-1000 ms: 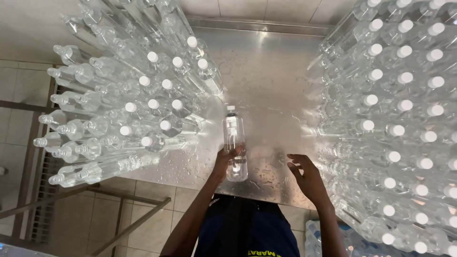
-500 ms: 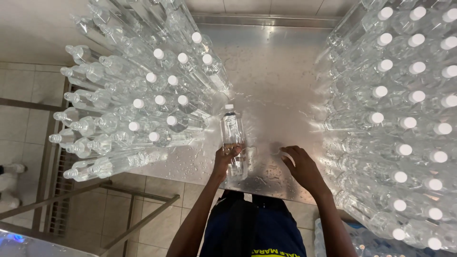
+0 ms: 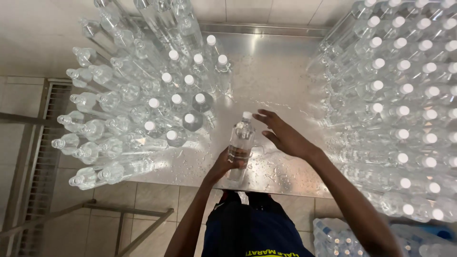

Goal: Placing plastic caps onto water bottles on a production line table

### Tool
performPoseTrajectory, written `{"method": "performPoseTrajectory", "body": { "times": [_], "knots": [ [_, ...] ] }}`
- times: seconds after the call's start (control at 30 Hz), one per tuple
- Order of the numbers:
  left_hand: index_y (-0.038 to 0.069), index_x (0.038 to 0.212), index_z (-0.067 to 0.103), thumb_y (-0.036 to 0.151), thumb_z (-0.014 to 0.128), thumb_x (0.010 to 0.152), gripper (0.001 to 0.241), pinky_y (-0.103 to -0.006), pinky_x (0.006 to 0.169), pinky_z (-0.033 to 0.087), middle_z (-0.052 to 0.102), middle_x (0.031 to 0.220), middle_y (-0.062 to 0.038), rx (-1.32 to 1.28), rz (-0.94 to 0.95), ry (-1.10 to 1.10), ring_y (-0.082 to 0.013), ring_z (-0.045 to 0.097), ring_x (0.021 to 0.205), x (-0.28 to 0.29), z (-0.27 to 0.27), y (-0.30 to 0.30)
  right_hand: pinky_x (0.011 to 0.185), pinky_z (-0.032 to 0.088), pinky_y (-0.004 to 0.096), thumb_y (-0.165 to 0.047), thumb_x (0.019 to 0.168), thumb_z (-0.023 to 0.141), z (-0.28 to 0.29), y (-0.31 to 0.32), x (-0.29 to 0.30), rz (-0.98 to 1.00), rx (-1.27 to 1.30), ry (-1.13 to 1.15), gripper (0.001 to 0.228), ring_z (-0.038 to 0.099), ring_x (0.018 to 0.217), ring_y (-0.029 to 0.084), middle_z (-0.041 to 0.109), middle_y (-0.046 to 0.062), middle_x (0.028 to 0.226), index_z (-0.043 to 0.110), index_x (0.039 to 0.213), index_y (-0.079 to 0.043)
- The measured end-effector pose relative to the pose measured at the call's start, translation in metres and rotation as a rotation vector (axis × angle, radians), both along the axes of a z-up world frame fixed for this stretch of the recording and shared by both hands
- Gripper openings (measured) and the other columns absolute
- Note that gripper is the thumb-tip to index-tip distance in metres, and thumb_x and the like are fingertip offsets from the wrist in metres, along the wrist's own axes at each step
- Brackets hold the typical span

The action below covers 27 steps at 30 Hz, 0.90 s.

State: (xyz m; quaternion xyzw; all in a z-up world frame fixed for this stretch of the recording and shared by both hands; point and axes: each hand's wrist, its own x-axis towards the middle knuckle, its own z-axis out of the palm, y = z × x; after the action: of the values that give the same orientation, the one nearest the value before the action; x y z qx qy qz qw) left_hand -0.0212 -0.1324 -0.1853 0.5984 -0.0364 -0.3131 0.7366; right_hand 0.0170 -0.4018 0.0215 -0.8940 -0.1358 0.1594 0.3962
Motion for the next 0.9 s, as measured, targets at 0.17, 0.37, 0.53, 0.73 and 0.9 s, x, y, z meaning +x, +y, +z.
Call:
{"method": "performPoseTrajectory", "body": {
  "times": [0.17,0.37,0.53,0.73,0.9],
  "knots": [
    [-0.001,0.133,0.062,0.008,0.097,0.082,0.064,-0.0409,0.090,0.068,0.075,0.129,-0.025,-0.159,-0.257,0.014,-0.0284,0.077,0.111,0.006,0.020,0.033,0.100,0.062,0.053,-0.010,0.108,0.060,0.021,0.008,0.017,0.212,0.111,0.014,0.038,0.072,0.118,0.042,0.065,0.021,0.136,0.064,0.145,-0.006],
    [-0.004,0.130,0.063,0.013,0.099,0.081,0.063,-0.0439,0.087,0.068,0.077,0.122,-0.028,-0.210,-0.471,-0.012,-0.0338,0.079,0.106,0.010,0.056,0.064,0.082,0.061,0.055,-0.047,0.111,0.060,0.046,0.019,-0.014,0.226,-0.205,0.140,0.043,0.073,0.089,0.034,0.063,0.011,0.092,0.066,0.126,-0.007],
    [-0.001,0.127,0.063,0.013,0.099,0.081,0.061,-0.0447,0.086,0.068,0.078,0.121,-0.027,-0.214,-0.649,0.040,-0.0319,0.079,0.105,0.010,0.055,0.067,0.074,0.058,0.056,-0.063,0.112,0.033,0.001,0.012,-0.043,0.154,-0.461,0.131,0.066,0.072,0.076,0.040,0.066,0.011,0.077,0.063,0.084,-0.012],
    [-0.001,0.147,0.055,0.027,0.088,0.092,0.070,-0.0498,0.102,0.065,0.070,0.140,-0.024,-0.495,-1.088,0.322,-0.0344,0.073,0.125,0.015,0.015,0.065,0.068,0.056,0.042,-0.056,0.114,0.047,0.014,0.010,-0.080,0.253,-0.382,-0.862,0.050,0.069,0.082,0.031,0.067,0.017,0.107,0.062,0.115,-0.008],
    [-0.004,0.158,0.048,0.044,0.088,0.096,0.088,-0.0552,0.112,0.061,0.067,0.145,-0.025,-0.639,-1.525,0.706,-0.0367,0.071,0.129,0.017,0.055,0.043,0.056,0.029,0.031,-0.049,0.116,0.031,-0.019,0.004,-0.104,0.448,-0.123,-1.284,0.050,0.037,0.057,0.015,0.051,0.006,0.082,0.047,0.083,-0.015]
  ]
}}
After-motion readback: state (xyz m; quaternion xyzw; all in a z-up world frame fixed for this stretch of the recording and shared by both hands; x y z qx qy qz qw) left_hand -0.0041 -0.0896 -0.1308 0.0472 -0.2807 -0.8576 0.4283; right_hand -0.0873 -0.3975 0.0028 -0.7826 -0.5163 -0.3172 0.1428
